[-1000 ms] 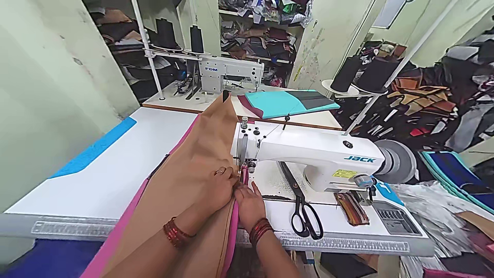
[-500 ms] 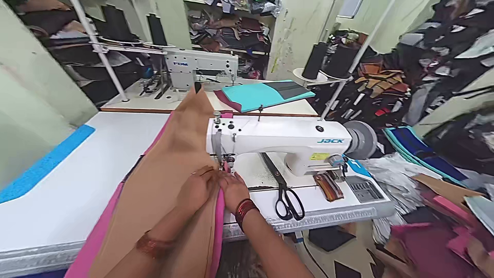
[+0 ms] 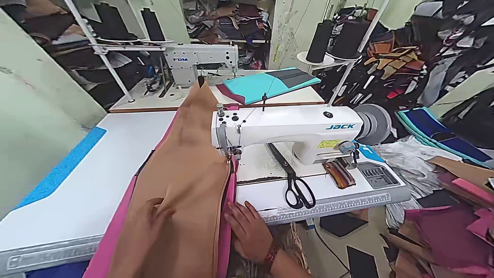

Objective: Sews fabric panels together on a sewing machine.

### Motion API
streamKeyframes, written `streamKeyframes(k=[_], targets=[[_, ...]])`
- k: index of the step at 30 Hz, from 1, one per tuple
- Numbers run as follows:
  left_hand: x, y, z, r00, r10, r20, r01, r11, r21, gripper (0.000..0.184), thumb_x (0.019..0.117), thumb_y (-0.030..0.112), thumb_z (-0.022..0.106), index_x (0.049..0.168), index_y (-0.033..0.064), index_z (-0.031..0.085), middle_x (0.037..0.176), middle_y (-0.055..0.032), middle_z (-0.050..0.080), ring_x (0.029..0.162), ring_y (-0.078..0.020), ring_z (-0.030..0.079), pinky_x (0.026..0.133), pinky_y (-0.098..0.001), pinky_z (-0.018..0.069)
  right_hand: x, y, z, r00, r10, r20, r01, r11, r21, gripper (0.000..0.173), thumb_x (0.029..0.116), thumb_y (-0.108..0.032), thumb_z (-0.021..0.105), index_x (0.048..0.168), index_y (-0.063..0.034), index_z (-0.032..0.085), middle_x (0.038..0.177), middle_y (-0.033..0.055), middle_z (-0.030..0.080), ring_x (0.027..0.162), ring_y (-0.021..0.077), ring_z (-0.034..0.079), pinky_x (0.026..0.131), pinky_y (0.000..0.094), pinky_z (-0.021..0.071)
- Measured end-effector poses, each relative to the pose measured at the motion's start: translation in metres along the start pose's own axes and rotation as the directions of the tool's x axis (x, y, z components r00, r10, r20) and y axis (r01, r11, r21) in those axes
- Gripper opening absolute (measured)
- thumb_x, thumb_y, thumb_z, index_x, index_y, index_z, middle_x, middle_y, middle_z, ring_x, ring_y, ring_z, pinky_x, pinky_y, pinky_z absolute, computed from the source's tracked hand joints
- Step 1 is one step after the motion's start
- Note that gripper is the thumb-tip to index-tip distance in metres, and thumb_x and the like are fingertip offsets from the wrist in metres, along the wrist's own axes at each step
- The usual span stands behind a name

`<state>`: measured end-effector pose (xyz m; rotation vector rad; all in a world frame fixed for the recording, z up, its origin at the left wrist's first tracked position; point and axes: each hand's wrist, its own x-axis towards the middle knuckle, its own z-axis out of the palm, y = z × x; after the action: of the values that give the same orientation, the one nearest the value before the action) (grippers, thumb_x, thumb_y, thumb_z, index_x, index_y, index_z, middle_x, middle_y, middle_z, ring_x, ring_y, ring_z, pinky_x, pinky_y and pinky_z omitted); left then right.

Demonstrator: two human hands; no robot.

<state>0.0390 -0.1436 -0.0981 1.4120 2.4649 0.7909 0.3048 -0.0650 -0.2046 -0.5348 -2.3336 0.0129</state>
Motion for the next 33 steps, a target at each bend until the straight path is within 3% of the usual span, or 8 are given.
streamKeyframes(k=[4, 8, 14, 20, 23, 26, 28, 33], targets=[[0.020, -0.004, -0.016, 0.999, 0.041, 0.021, -0.042, 0.997, 0.061, 0.048, 0.0883, 0.014, 0.081, 0.129, -0.0036, 0.062, 0.099, -0.0289, 0.067, 0.091, -0.0501, 0.064, 0.082, -0.0711, 0.0474, 0.006, 0.003, -0.005, 0.998, -0.016, -0.066, 0.016, 1.000, 0.002, 0.065, 0.0862, -0.041, 0.070, 0.141, -0.0111, 0.053, 0.146, 0.0211, 0.055, 0.132, 0.0341, 0.058, 0.106, 0.0489, 0.0500], [0.018, -0.010, -0.016, 0.996, 0.024, 0.089, -0.034, 0.993, 0.109, 0.066, 0.0847, 0.017, 0.085, 0.141, -0.0004, 0.055, 0.106, -0.0302, 0.067, 0.095, -0.0509, 0.064, 0.085, -0.0716, 0.0480, 0.026, -0.008, -0.007, 0.991, -0.110, 0.078, 0.108, 0.994, 0.034, 0.086, 0.0631, -0.011, 0.090, 0.142, -0.0215, 0.058, 0.150, 0.0167, 0.054, 0.142, 0.0431, 0.047, 0.107, 0.0711, 0.0404], [0.015, 0.013, -0.030, 0.965, 0.229, -0.127, -0.197, 0.955, 0.219, 0.062, 0.0870, 0.013, 0.081, 0.142, 0.0005, 0.056, 0.105, -0.0310, 0.067, 0.087, -0.0528, 0.066, 0.073, -0.0725, 0.0480, 0.037, -0.025, 0.020, 0.982, -0.173, 0.071, 0.181, 0.975, -0.127, 0.048, 0.0902, -0.004, 0.066, 0.136, -0.0159, 0.063, 0.131, 0.0157, 0.067, 0.129, 0.0374, 0.060, 0.104, 0.0636, 0.0475], [0.029, 0.010, -0.020, 0.997, -0.044, 0.069, 0.015, 0.929, 0.370, 0.080, 0.0844, 0.017, 0.085, 0.152, 0.0021, 0.045, 0.140, -0.0367, 0.051, 0.118, -0.0585, 0.058, 0.092, -0.0735, 0.0479, 0.034, -0.030, 0.031, 0.983, -0.173, -0.060, 0.152, 0.955, -0.255, 0.030, 0.0990, -0.008, 0.052, 0.122, -0.0116, 0.070, 0.123, 0.0102, 0.072, 0.121, 0.0296, 0.067, 0.103, 0.0548, 0.0508], [0.016, 0.048, -0.014, 0.966, 0.254, 0.042, -0.247, 0.873, 0.421, 0.059, 0.0951, 0.006, 0.066, 0.151, 0.0017, 0.048, 0.157, -0.0313, 0.040, 0.145, -0.0563, 0.034, 0.114, -0.0779, 0.0208, 0.038, -0.032, 0.027, 0.983, -0.149, -0.103, 0.125, 0.970, -0.209, 0.028, 0.0994, -0.008, 0.050, 0.114, -0.0070, 0.074, 0.119, 0.0102, 0.075, 0.117, 0.0287, 0.069, 0.101, 0.0511, 0.0529], [0.027, 0.047, 0.035, 0.726, 0.664, 0.180, -0.687, 0.687, 0.237, 0.046, 0.1031, 0.018, 0.046, 0.144, -0.0020, 0.056, 0.152, -0.0227, 0.051, 0.142, -0.0501, 0.044, 0.113, -0.0723, 0.0300, 0.042, -0.031, 0.017, 0.986, -0.141, -0.088, 0.127, 0.980, -0.153, 0.028, 0.0975, -0.009, 0.048, 0.101, -0.0074, 0.077, 0.112, 0.0087, 0.077, 0.113, 0.0280, 0.071, 0.099, 0.0497, 0.0547], [0.029, 0.060, 0.049, 0.684, 0.624, 0.378, -0.704, 0.701, 0.116, 0.043, 0.1049, 0.016, 0.043, 0.142, 0.0006, 0.058, 0.154, -0.0159, 0.052, 0.144, -0.0434, 0.044, 0.115, -0.0671, 0.0291, 0.044, -0.028, 0.010, 0.985, -0.136, -0.103, 0.121, 0.982, -0.144, 0.028, 0.0965, -0.008, 0.049, 0.095, -0.0092, 0.077, 0.105, 0.0066, 0.078, 0.107, 0.0253, 0.073, 0.098, 0.0469, 0.0556], [0.029, 0.075, 0.057, 0.729, 0.518, 0.447, -0.637, 0.752, 0.167, 0.039, 0.1027, 0.009, 0.046, 0.138, 0.0057, 0.063, 0.150, -0.0109, 0.056, 0.143, -0.0363, 0.048, 0.115, -0.0630, 0.0339, 0.040, -0.025, 0.003, 0.992, -0.095, -0.081, 0.083, 0.986, -0.142, 0.026, 0.0966, -0.008, 0.051, 0.095, -0.0108, 0.077, 0.105, 0.0050, 0.078, 0.109, 0.0245, 0.073, 0.099, 0.0476, 0.0554]])
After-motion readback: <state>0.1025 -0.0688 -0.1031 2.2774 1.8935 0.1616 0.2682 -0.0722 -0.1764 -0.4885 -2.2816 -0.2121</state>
